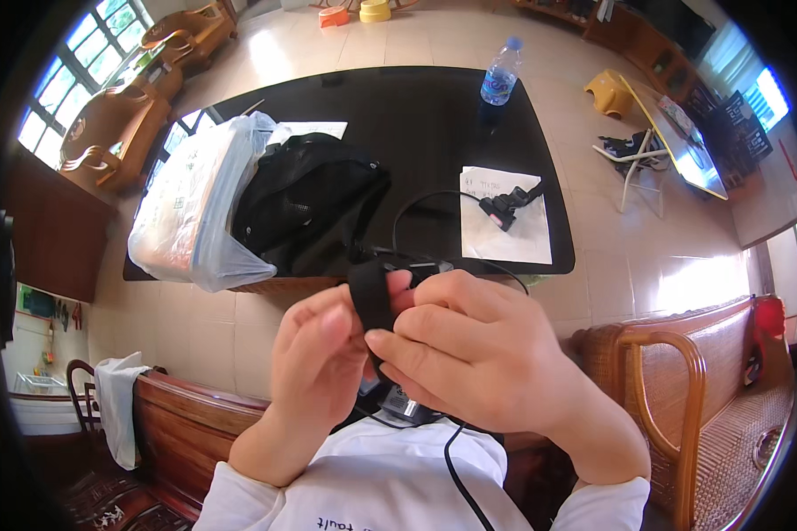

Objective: Assemble and prepare electronic devices by attaching straps and organizing cables.

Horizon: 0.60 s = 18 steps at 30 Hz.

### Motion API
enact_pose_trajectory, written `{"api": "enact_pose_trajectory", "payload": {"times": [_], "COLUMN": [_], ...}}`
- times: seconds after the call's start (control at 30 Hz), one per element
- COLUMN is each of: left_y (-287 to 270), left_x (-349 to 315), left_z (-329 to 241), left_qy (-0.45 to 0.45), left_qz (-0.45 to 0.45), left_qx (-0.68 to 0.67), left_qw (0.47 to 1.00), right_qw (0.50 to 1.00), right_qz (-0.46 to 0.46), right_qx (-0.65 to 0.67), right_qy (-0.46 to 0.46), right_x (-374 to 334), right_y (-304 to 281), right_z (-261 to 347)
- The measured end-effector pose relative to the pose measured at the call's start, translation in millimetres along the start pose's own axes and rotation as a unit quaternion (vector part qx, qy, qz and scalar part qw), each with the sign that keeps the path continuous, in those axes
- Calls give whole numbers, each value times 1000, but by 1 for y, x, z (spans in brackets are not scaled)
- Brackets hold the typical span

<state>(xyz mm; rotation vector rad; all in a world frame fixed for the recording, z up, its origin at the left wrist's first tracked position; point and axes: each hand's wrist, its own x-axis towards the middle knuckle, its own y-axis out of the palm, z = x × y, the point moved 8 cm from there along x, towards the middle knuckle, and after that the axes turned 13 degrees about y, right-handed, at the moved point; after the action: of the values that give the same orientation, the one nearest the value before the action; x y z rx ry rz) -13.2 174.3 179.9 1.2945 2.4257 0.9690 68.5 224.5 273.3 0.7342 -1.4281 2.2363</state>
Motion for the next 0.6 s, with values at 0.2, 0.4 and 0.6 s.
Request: {"api": "enact_pose_trajectory", "payload": {"times": [0.2, 0.4, 0.6], "left_y": [-2, 7, 23], "left_x": [8, 10, -4], "left_z": [16, -18, -38], "left_qy": [-19, 177, 371], "left_qz": [31, 135, 283], "left_qx": [-286, -243, 226], "left_qw": [958, 944, 855], "right_qw": [972, 978, 980], "right_qz": [16, -26, -68], "right_qx": [175, 160, 137], "right_qy": [157, 129, 126], "right_x": [-20, -19, -24], "right_y": [22, 25, 22], "right_z": [-41, -45, -31]}}
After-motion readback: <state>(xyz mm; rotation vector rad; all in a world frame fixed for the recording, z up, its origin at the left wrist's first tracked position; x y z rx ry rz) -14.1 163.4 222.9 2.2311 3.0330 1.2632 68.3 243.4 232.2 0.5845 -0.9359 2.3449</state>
